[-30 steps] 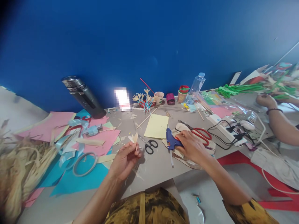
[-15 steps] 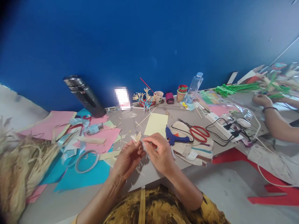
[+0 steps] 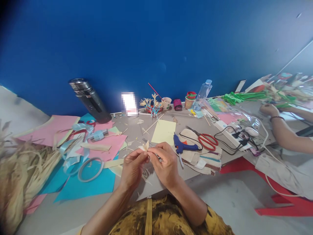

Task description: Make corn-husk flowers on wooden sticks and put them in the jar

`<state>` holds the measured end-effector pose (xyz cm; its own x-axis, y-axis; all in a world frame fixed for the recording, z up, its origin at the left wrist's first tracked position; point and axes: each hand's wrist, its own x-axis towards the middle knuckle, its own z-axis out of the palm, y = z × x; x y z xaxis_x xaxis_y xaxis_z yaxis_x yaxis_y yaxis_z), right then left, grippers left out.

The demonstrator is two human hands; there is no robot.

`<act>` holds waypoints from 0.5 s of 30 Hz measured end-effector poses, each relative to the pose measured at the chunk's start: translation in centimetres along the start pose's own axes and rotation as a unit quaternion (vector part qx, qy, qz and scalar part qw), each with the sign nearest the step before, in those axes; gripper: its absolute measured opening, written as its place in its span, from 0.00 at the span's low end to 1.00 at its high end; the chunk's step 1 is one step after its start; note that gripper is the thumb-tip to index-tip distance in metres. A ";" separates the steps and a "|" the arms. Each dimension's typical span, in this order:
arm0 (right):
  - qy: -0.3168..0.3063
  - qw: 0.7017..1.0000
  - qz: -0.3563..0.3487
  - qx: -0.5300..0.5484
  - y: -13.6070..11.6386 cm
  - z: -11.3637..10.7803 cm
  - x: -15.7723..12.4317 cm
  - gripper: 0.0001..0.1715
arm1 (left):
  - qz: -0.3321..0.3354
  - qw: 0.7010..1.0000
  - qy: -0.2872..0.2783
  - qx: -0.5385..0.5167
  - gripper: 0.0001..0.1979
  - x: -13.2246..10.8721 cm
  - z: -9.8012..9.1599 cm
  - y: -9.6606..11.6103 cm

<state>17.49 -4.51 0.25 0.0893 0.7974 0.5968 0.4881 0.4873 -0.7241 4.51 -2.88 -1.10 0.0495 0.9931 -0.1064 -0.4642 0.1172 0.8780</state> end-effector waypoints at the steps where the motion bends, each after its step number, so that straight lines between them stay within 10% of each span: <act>1: 0.001 1.000 -0.002 -0.001 0.0 0.1 -0.1 0.09 | 0.002 1.000 0.003 0.007 0.08 0.0 0.0 0.1; 15: -0.026 0.999 0.004 0.035 -1.8 1.3 0.0 0.12 | -0.012 0.998 0.001 -0.070 0.08 0.1 -1.4 0.6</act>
<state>15.44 -4.92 1.12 0.0467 0.8186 0.5725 0.4253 0.5023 -0.7529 3.04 -2.72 -1.23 0.0600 0.9900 -0.1280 -0.5812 0.1389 0.8019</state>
